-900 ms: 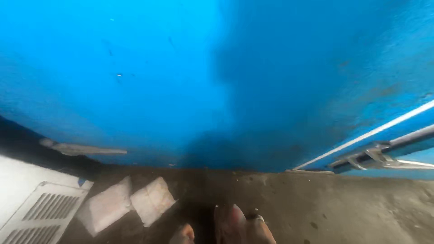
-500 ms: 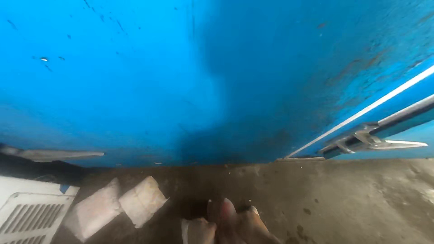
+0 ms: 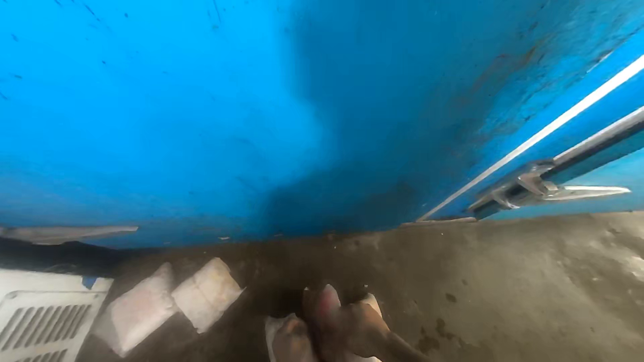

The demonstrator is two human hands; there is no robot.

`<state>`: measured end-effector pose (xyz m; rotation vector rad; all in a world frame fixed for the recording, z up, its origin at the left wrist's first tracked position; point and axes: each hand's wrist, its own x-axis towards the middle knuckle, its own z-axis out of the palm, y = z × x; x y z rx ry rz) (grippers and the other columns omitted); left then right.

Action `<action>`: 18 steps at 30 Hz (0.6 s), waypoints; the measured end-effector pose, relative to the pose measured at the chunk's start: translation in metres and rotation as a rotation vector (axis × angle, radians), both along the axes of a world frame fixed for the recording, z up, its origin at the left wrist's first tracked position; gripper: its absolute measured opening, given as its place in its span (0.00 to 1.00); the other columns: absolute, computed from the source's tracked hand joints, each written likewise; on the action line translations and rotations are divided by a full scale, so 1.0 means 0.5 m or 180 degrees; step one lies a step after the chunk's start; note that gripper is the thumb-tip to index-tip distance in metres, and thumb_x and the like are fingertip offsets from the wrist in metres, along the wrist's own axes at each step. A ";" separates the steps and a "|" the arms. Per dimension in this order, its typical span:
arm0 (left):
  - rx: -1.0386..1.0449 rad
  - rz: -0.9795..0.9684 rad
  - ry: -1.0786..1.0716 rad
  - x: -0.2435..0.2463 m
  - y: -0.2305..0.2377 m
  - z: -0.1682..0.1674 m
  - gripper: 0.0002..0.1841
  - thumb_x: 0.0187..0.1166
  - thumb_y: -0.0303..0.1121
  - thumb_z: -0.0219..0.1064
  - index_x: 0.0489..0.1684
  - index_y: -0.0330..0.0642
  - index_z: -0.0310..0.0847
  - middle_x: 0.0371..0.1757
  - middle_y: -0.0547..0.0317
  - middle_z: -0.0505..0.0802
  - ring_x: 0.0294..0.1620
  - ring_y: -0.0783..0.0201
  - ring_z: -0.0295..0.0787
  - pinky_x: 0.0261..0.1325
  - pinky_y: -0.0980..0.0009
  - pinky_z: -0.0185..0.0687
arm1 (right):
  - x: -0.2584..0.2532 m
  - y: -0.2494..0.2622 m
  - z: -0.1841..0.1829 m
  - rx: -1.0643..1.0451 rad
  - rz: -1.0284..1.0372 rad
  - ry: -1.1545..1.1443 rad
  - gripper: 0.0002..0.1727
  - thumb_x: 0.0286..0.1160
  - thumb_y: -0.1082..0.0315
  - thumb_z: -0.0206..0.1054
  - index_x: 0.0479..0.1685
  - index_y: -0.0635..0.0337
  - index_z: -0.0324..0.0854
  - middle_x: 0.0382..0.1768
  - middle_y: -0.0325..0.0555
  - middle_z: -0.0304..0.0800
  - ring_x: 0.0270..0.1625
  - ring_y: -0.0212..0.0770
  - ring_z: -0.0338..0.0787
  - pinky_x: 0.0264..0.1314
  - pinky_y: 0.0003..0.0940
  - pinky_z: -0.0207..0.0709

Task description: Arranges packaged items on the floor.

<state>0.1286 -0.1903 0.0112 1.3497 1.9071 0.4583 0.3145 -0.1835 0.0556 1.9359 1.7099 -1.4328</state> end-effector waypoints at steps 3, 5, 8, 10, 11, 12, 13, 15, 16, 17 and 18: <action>-0.0573 0.0020 0.0260 0.015 0.032 0.019 0.10 0.78 0.28 0.64 0.35 0.36 0.93 0.45 0.44 0.95 0.56 0.46 0.91 0.63 0.44 0.82 | -0.011 0.006 0.006 -0.0038 0.0141 -0.0103 0.27 0.73 0.41 0.67 0.52 0.57 0.86 0.53 0.59 0.92 0.60 0.64 0.89 0.58 0.72 0.79; -0.0675 -0.0176 0.0401 0.023 0.050 0.023 0.11 0.80 0.29 0.62 0.40 0.36 0.93 0.49 0.43 0.95 0.59 0.45 0.90 0.66 0.44 0.81 | -0.018 0.013 0.011 -0.0083 0.0201 -0.0184 0.29 0.77 0.39 0.63 0.51 0.58 0.86 0.52 0.60 0.92 0.60 0.65 0.90 0.57 0.73 0.78; -0.0820 -0.0333 0.0445 0.027 0.083 0.025 0.14 0.85 0.33 0.60 0.46 0.38 0.93 0.53 0.44 0.95 0.62 0.46 0.90 0.67 0.45 0.81 | -0.025 0.021 0.015 -0.0150 0.0233 -0.0214 0.29 0.78 0.38 0.60 0.51 0.57 0.86 0.52 0.60 0.92 0.60 0.66 0.89 0.57 0.74 0.78; -0.0964 -0.0367 0.0272 0.029 0.110 0.031 0.15 0.86 0.40 0.62 0.50 0.41 0.92 0.54 0.47 0.95 0.62 0.49 0.90 0.69 0.47 0.81 | -0.024 0.023 0.013 -0.0135 0.0247 -0.0178 0.28 0.79 0.39 0.60 0.51 0.57 0.86 0.51 0.60 0.92 0.59 0.66 0.90 0.56 0.74 0.78; -0.1015 -0.0384 0.0142 0.031 0.121 0.034 0.18 0.86 0.48 0.64 0.51 0.44 0.93 0.53 0.50 0.96 0.62 0.51 0.91 0.68 0.46 0.81 | -0.023 0.022 0.010 -0.0099 0.0260 -0.0169 0.28 0.78 0.39 0.60 0.50 0.57 0.86 0.50 0.59 0.92 0.59 0.66 0.90 0.55 0.73 0.79; -0.1053 -0.0422 0.0012 0.033 0.127 0.039 0.20 0.83 0.54 0.67 0.52 0.47 0.93 0.53 0.53 0.96 0.61 0.54 0.91 0.68 0.46 0.81 | -0.025 0.022 0.008 -0.0073 0.0293 -0.0180 0.28 0.78 0.39 0.59 0.49 0.57 0.85 0.50 0.59 0.92 0.58 0.66 0.90 0.54 0.73 0.79; -0.1111 -0.0514 -0.0051 0.036 0.131 0.047 0.23 0.79 0.59 0.68 0.53 0.49 0.93 0.53 0.54 0.96 0.61 0.55 0.91 0.68 0.46 0.81 | -0.027 0.022 0.007 -0.0055 0.0337 -0.0194 0.28 0.79 0.39 0.59 0.49 0.57 0.85 0.49 0.60 0.92 0.57 0.66 0.90 0.53 0.74 0.79; -0.1243 -0.0834 0.0032 0.043 0.133 0.060 0.29 0.74 0.65 0.70 0.55 0.48 0.91 0.54 0.52 0.95 0.62 0.53 0.90 0.69 0.45 0.81 | -0.028 0.024 0.014 -0.0049 0.0419 -0.0228 0.28 0.80 0.40 0.58 0.51 0.57 0.85 0.50 0.60 0.92 0.58 0.66 0.90 0.53 0.74 0.78; -0.1384 -0.1047 0.0129 0.048 0.134 0.069 0.33 0.72 0.67 0.70 0.60 0.47 0.90 0.60 0.50 0.94 0.67 0.51 0.88 0.73 0.45 0.79 | -0.028 0.024 0.019 -0.0033 0.0442 -0.0242 0.28 0.81 0.40 0.58 0.53 0.56 0.85 0.52 0.60 0.92 0.59 0.67 0.90 0.54 0.74 0.78; -0.1521 -0.1243 0.0265 0.054 0.136 0.079 0.35 0.71 0.68 0.70 0.65 0.48 0.88 0.65 0.49 0.92 0.71 0.51 0.86 0.76 0.45 0.77 | -0.028 0.025 0.024 -0.0032 0.0425 -0.0253 0.28 0.80 0.41 0.59 0.56 0.57 0.85 0.53 0.61 0.92 0.60 0.67 0.89 0.55 0.74 0.78; -0.1654 -0.1407 0.0397 0.059 0.139 0.088 0.37 0.71 0.69 0.68 0.68 0.49 0.86 0.69 0.50 0.90 0.73 0.50 0.84 0.77 0.44 0.76 | -0.030 0.026 0.030 -0.0027 0.0386 -0.0249 0.28 0.79 0.42 0.60 0.59 0.58 0.85 0.56 0.63 0.91 0.62 0.68 0.89 0.58 0.75 0.77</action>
